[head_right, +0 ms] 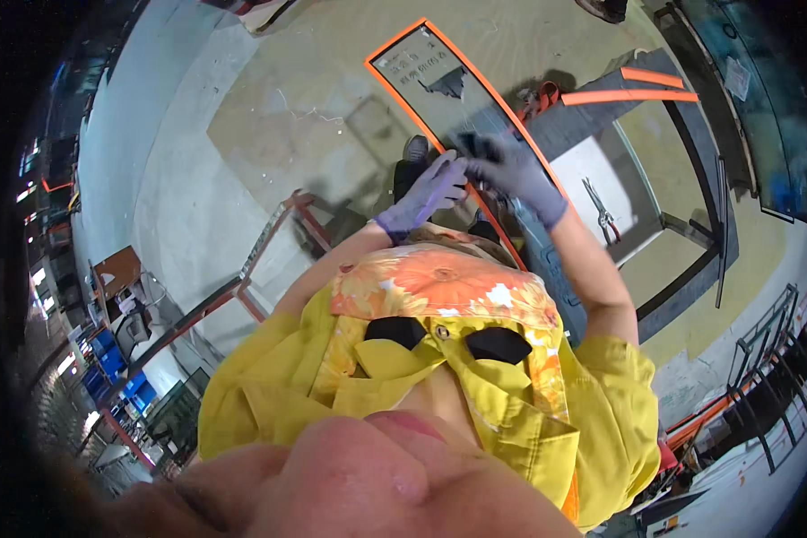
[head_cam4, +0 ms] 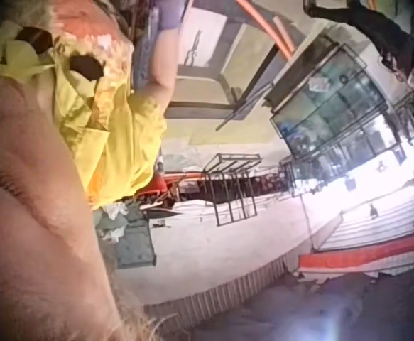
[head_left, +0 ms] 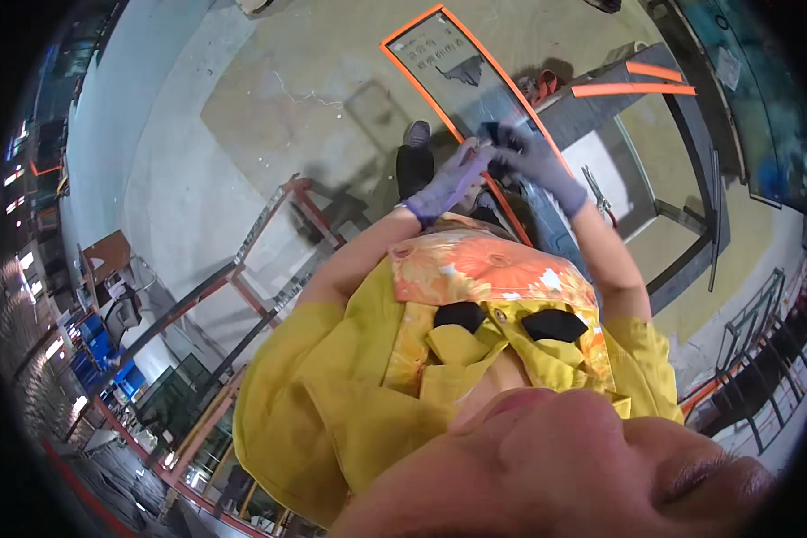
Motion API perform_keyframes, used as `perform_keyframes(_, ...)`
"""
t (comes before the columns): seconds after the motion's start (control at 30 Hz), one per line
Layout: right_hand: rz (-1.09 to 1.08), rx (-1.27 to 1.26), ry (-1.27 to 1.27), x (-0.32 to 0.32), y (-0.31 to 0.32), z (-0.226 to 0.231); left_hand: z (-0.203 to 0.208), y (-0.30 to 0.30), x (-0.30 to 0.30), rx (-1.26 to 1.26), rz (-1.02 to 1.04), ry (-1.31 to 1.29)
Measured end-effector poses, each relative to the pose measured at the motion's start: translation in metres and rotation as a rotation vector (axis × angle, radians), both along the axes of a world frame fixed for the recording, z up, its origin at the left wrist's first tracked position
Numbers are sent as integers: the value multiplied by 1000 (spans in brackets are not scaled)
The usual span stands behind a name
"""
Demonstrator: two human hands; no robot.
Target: Applying sealant and installing hardware on a large glass panel at a manufacturing station.
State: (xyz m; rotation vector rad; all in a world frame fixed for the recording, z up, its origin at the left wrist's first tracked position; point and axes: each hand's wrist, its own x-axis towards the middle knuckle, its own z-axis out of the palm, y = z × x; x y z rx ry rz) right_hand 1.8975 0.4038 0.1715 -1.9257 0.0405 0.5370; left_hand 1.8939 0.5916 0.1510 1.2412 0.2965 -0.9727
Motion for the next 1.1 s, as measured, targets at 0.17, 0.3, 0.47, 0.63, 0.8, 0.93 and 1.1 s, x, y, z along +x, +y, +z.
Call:
perform_keyframes(0.17, -218, 315, 244, 22, 37, 20, -18, 8, 79, -357, -253, -311)
perform_keyframes(0.3, -141, 227, 171, 67, 54, 59, -10, 32, 120, -321, -374, -718)
perform_keyframes(0.47, -104, -242, -24, 130, 85, 58, 14, 59, 190, -17, -546, -896)
perform_keyframes(0.63, -373, 33, 103, 193, 84, 32, 15, 49, 269, -3, -549, -978)
perform_keyframes(0.8, -146, -590, -212, 232, -4, 16, -13, 34, 262, 558, -266, -1197)
perform_keyframes(0.93, 171, -949, -96, 273, -26, -16, -43, 27, 239, 647, -556, -777)
perform_keyframes(1.1, 483, -802, -162, 264, -32, -66, -45, 20, 220, 697, -567, -855)
